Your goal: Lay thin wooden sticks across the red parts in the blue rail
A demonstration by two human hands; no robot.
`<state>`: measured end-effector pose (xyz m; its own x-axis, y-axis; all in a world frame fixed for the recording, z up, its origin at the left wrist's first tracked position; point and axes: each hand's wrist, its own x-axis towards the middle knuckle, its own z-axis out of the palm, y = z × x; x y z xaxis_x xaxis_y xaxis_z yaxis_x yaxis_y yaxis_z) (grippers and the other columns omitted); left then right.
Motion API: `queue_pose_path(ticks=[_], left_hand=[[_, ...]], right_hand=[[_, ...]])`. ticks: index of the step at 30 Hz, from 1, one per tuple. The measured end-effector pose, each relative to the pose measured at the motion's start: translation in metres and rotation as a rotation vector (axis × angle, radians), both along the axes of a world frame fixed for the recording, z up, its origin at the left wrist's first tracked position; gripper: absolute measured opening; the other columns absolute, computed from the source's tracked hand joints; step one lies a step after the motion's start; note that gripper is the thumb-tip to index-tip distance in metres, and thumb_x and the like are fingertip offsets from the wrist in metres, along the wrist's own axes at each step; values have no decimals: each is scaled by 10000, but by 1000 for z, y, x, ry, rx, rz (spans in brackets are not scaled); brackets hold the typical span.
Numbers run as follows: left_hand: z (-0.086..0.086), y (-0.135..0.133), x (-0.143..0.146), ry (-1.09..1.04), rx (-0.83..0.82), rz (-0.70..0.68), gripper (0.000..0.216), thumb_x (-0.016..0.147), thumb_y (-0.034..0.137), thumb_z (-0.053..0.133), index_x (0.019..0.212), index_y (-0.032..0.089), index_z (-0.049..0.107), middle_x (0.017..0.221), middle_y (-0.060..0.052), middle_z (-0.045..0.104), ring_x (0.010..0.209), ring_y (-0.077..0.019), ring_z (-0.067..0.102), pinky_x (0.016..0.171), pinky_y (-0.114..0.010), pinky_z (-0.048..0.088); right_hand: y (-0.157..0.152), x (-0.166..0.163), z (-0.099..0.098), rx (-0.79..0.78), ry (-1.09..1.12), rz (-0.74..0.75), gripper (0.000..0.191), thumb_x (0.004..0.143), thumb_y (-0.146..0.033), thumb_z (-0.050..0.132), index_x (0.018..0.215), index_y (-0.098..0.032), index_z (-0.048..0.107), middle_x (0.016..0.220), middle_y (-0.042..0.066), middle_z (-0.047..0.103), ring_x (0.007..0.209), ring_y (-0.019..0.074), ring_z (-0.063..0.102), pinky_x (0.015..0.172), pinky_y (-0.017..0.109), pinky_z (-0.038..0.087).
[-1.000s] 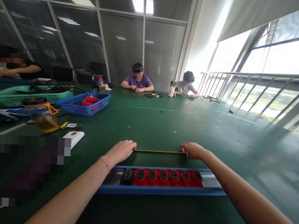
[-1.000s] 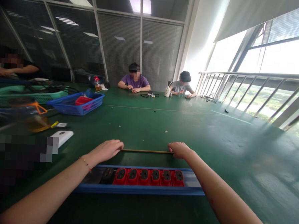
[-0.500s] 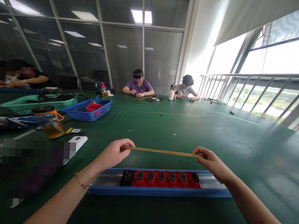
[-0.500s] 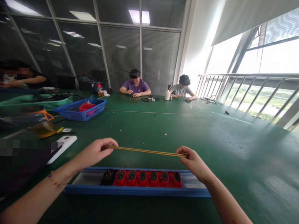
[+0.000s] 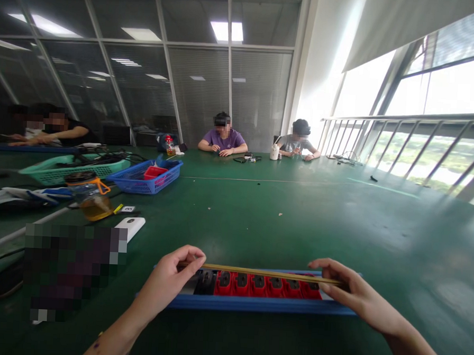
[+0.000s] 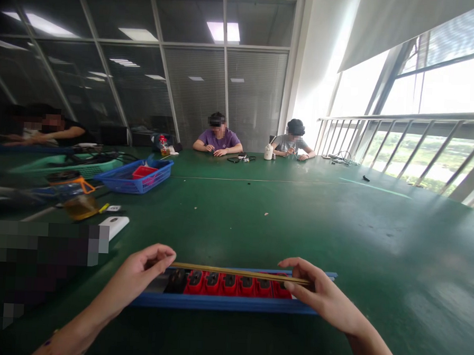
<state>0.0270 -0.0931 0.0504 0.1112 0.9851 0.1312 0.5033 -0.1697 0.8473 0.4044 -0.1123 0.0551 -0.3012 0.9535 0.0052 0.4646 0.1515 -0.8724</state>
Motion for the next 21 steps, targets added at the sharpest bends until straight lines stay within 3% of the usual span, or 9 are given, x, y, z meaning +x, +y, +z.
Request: queue_pose_path(ticks=[5, 13, 21], left_hand=[[-9, 1, 1, -4, -65, -54, 269, 770, 417, 508, 909, 196, 574, 720, 2, 581, 698, -154, 555, 628, -228, 442], [-12, 0, -4, 10, -123, -92, 270, 788, 418, 485, 925, 197, 558, 798, -19, 618, 751, -172, 578, 656, -250, 458], [-19, 3, -5, 50, -165, -46, 326, 750, 471, 502, 894, 190, 583, 751, -23, 626, 704, -181, 589, 615, -258, 465]], right_hand=[[7, -5, -12, 57, 2, -116, 275, 830, -451, 454, 868, -196, 549, 745, 7, 581, 717, 160, 539, 643, 253, 435], [9, -5, -19, 20, 11, -148, 248, 814, -435, 490, 853, -193, 534, 687, -6, 574, 655, 143, 529, 559, 226, 408], [17, -2, -32, 54, -145, -142, 322, 797, -499, 482, 901, -201, 545, 601, -33, 472, 567, 124, 457, 502, 227, 368]])
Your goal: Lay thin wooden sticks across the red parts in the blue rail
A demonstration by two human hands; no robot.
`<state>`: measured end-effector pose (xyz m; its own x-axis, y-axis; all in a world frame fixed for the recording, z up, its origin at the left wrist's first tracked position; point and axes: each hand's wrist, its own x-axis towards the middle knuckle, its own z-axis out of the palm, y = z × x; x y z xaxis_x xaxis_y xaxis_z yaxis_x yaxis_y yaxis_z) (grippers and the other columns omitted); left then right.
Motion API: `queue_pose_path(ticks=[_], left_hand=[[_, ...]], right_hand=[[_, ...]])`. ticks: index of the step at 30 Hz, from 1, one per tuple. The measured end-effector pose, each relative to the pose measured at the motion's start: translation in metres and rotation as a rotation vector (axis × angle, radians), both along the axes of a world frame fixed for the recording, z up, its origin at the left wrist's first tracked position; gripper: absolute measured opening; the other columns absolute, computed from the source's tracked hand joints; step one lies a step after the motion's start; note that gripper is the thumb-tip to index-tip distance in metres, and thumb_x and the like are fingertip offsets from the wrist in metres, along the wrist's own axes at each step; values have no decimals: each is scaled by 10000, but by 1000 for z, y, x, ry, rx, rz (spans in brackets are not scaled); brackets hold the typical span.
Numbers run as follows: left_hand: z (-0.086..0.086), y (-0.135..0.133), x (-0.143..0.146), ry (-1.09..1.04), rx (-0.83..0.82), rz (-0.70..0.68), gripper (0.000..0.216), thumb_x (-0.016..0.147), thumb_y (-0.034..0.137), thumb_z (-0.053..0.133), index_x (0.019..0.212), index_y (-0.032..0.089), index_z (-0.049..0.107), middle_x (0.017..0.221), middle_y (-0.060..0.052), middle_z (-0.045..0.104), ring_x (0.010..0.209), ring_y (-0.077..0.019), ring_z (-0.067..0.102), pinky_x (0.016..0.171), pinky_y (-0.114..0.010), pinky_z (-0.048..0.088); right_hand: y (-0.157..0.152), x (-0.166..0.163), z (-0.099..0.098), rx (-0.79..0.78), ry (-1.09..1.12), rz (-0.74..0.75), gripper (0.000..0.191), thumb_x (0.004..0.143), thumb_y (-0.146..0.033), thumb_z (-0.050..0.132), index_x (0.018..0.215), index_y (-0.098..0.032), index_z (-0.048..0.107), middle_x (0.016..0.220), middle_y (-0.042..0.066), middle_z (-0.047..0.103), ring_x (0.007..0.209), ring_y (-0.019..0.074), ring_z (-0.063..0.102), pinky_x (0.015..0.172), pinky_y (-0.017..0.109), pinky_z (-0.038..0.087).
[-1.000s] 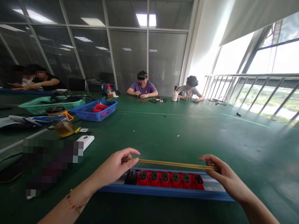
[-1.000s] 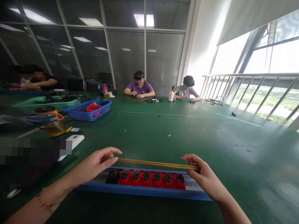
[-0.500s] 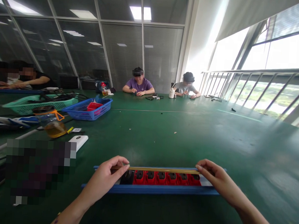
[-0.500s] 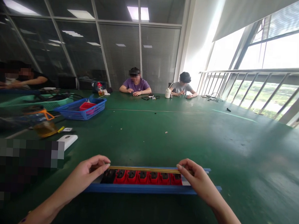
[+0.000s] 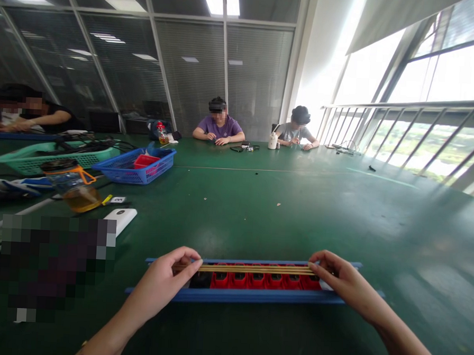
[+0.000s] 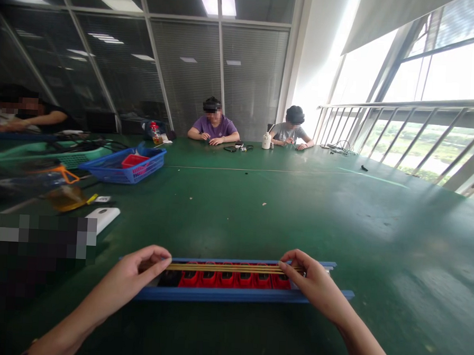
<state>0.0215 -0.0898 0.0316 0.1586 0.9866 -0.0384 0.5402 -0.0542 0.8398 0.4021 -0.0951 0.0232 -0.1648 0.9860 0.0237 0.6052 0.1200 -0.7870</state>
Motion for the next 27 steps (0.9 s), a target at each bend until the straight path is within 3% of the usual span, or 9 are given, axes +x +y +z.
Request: queue_pose_path(ticks=[5, 11, 16, 21, 24, 27], left_hand=[[0, -1, 0, -21, 14, -11, 319, 752, 466, 504, 896, 193, 584, 768, -21, 623, 715, -175, 587, 639, -259, 469], [-3, 1, 0, -13, 18, -24, 328, 776, 468, 473, 932, 198, 573, 833, -31, 623, 784, -188, 583, 674, -270, 469], [-5, 0, -1, -16, 38, -30, 319, 776, 458, 476, 948, 203, 564, 827, -27, 616, 791, -186, 578, 681, -265, 465], [-7, -1, -3, -8, 71, -14, 334, 787, 454, 466, 1012, 212, 521, 743, -2, 569, 707, -157, 564, 629, -249, 450], [-8, -1, -5, -26, 69, -10, 335, 787, 459, 462, 1001, 204, 502, 749, -4, 572, 694, -156, 562, 611, -248, 443], [-8, -2, -6, -17, 80, -1, 299, 787, 464, 458, 916, 198, 503, 748, -8, 585, 689, -157, 558, 597, -241, 428]], right_hand=[[0, 0, 0, 37, -32, 8, 321, 809, -494, 466, 927, -209, 555, 614, -28, 510, 579, 132, 490, 522, 236, 396], [-1, 1, 6, 196, -86, -9, 248, 790, -437, 522, 852, -213, 609, 780, 24, 607, 741, 177, 558, 688, 282, 445], [-1, 14, 22, 285, -260, 129, 275, 835, -411, 460, 955, -257, 654, 792, 54, 572, 758, 199, 534, 694, 317, 444], [6, 53, 40, 370, -233, -31, 285, 824, -452, 461, 810, -227, 635, 749, 36, 551, 724, 187, 531, 686, 303, 431], [20, 70, 43, 321, -256, -89, 329, 810, -502, 454, 841, -227, 630, 793, 33, 586, 779, 204, 548, 712, 306, 430], [38, 65, 41, 262, -299, -35, 368, 801, -528, 454, 844, -212, 638, 835, 41, 615, 818, 212, 555, 740, 306, 429]])
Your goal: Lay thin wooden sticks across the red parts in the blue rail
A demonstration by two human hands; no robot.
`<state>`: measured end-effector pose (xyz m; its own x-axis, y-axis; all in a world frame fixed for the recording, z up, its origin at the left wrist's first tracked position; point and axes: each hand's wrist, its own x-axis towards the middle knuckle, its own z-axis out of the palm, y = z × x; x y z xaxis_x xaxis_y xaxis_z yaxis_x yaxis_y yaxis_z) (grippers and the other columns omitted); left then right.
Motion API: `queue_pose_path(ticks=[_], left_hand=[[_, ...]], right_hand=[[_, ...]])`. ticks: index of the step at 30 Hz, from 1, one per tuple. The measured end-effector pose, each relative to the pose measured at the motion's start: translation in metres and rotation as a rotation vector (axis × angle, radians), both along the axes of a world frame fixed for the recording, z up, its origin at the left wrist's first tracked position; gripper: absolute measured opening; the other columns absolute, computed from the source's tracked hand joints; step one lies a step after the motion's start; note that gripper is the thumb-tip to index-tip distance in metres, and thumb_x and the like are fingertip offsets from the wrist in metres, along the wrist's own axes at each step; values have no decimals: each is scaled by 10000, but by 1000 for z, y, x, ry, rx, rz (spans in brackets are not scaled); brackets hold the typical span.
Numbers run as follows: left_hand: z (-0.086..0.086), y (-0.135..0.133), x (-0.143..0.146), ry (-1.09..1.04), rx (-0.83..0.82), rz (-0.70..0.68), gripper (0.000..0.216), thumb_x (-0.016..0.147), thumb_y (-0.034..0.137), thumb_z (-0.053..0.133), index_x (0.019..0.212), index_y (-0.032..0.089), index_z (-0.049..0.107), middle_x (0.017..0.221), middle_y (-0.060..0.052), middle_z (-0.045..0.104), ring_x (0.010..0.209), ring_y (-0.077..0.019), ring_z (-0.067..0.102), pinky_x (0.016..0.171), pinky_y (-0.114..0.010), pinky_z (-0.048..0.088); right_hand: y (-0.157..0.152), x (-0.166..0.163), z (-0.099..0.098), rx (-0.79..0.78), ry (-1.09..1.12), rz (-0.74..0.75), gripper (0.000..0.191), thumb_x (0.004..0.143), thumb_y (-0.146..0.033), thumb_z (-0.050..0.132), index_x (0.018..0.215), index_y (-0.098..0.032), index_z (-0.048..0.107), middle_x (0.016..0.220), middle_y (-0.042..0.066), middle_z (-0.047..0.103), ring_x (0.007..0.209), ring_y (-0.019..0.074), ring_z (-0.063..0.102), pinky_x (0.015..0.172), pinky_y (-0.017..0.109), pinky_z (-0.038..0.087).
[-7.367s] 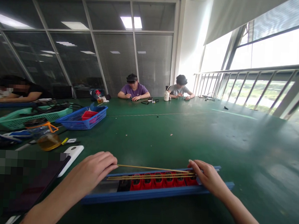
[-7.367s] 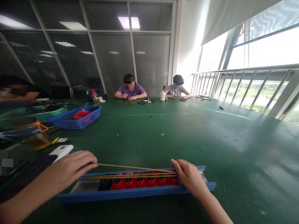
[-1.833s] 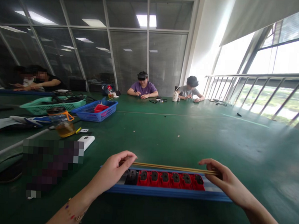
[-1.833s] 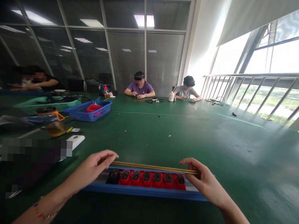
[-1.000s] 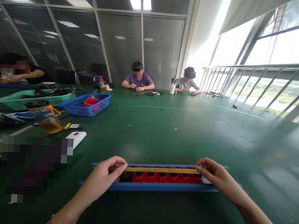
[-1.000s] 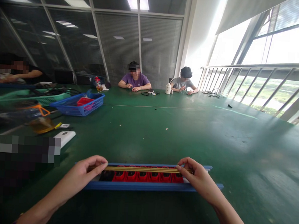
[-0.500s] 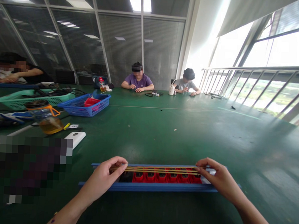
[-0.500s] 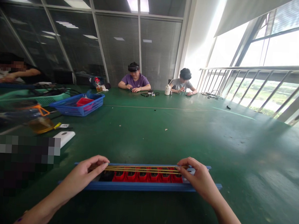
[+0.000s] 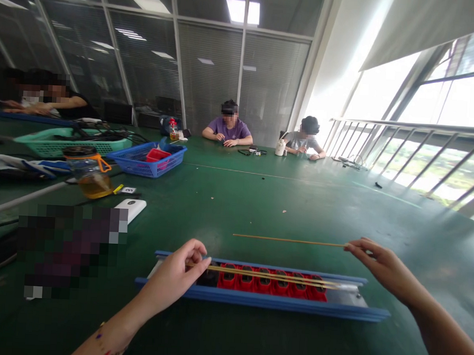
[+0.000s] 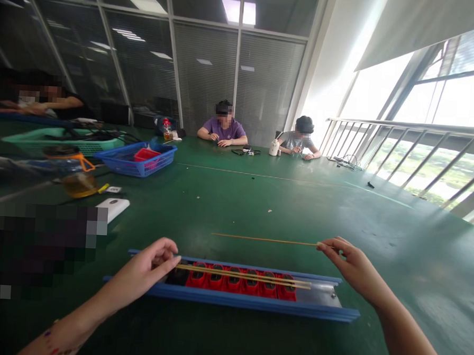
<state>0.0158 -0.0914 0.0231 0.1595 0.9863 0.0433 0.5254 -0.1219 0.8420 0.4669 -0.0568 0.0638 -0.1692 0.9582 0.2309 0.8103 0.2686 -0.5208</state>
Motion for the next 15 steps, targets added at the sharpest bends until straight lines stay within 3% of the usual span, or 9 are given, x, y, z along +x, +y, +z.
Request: queue_pose_path(ticks=[9, 12, 15], left_hand=[[11, -5, -4, 82, 4, -40, 365, 842, 488, 327, 745, 195, 523, 645, 28, 510, 614, -130, 497, 560, -209, 368], [13, -3, -8, 140, 11, -35, 390, 828, 507, 340, 663, 188, 491, 593, 36, 468, 577, -124, 472, 542, -203, 352], [16, 0, -14, 186, 1, -57, 418, 814, 518, 357, 617, 179, 503, 576, 32, 470, 564, -124, 467, 535, -203, 352]], right_hand=[[49, -54, -32, -161, -97, 230, 303, 800, -423, 475, 880, -191, 653, 802, 34, 645, 728, 186, 569, 682, 307, 445], [62, -64, -42, -149, -155, 270, 250, 781, -338, 497, 897, -178, 651, 758, 37, 637, 684, 178, 564, 655, 309, 449], [70, -70, -47, -120, -136, 315, 236, 782, -271, 485, 937, -183, 641, 844, 52, 640, 753, 178, 572, 711, 313, 453]])
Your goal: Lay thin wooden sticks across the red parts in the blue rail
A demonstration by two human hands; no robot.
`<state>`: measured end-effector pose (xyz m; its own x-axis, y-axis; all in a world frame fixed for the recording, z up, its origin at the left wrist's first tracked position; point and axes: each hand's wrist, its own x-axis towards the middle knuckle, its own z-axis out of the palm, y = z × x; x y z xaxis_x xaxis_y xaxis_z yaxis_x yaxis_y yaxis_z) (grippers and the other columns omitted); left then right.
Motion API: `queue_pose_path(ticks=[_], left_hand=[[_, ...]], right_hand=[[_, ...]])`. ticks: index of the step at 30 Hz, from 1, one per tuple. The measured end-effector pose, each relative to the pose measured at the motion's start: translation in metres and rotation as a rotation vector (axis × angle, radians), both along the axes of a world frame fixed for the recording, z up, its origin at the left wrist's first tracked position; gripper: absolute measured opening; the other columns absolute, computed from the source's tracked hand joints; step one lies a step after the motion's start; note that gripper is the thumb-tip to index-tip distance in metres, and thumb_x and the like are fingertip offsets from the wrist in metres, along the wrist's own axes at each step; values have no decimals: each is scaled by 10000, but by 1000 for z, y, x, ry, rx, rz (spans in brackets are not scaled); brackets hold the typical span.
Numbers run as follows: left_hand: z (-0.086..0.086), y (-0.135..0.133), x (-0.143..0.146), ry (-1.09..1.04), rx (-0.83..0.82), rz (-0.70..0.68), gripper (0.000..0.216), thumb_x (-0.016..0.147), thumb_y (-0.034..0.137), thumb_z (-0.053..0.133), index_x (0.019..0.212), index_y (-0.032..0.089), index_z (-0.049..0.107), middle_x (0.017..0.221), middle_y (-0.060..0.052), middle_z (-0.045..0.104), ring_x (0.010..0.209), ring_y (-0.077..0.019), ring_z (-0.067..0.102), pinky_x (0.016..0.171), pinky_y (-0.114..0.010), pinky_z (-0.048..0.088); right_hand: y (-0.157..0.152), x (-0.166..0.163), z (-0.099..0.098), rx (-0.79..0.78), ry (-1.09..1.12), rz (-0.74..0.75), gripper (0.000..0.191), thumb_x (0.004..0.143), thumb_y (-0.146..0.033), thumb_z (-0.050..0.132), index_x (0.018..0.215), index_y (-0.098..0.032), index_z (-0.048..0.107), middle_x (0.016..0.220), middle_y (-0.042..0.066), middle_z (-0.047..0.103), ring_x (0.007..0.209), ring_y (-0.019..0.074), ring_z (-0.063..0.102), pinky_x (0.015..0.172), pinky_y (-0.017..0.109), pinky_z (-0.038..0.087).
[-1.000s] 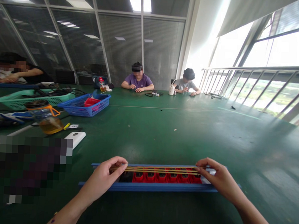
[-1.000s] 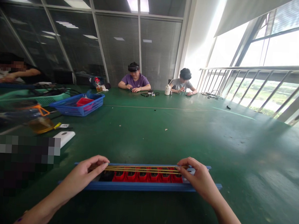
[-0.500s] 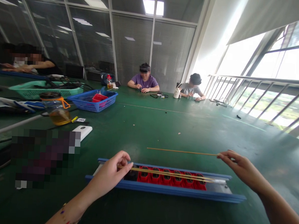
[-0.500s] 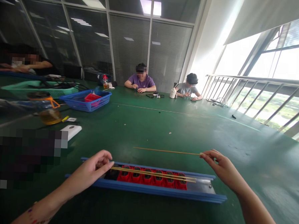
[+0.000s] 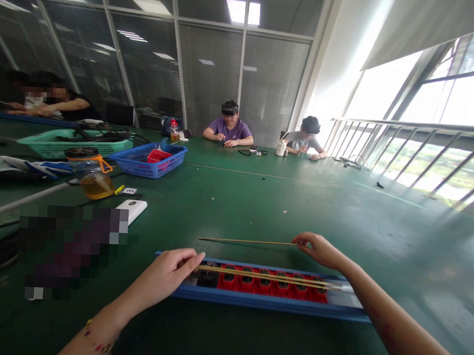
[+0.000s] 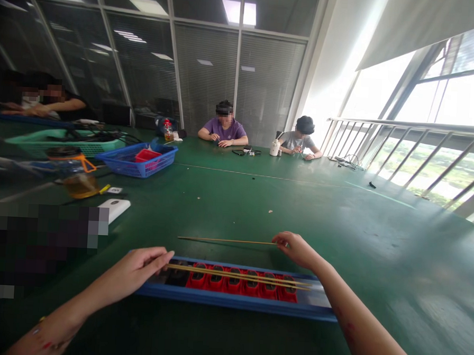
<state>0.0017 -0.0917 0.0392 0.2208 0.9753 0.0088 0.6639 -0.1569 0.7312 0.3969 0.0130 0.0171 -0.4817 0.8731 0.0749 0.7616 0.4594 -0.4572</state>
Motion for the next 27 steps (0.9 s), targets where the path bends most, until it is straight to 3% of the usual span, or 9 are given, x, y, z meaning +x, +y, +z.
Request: queue_pose_path(ticks=[6, 10, 18, 27], left_hand=[[4, 2, -7, 1, -31, -93, 389, 801, 495, 401, 684, 181, 596, 661, 6, 562, 641, -141, 512, 587, -203, 393], [6, 4, -8, 30, 60, -100, 356, 806, 462, 421, 694, 195, 627, 741, -15, 581, 706, -151, 534, 642, -210, 411], [14, 2, -11, 356, 435, -125, 207, 771, 417, 526, 767, 281, 682, 865, -19, 607, 837, -182, 542, 747, -254, 430], [36, -1, -18, 511, 923, -100, 260, 829, 410, 467, 940, 253, 642, 931, -12, 637, 848, -160, 584, 836, -283, 442]], right_hand=[[-9, 2, 5, -6, 33, 28, 274, 795, -330, 491, 1002, -201, 617, 998, 63, 614, 891, 199, 570, 814, 344, 438], [-32, 12, 16, 29, 110, -27, 295, 819, -385, 474, 1017, -212, 606, 1029, 57, 609, 947, 206, 552, 852, 344, 423], [-81, 32, 23, 39, 239, -133, 303, 841, -437, 449, 999, -235, 612, 1048, 42, 612, 975, 213, 542, 875, 324, 417], [-90, 53, 24, 64, 253, -241, 350, 835, -474, 430, 1008, -226, 608, 1032, 40, 625, 948, 209, 553, 838, 296, 430]])
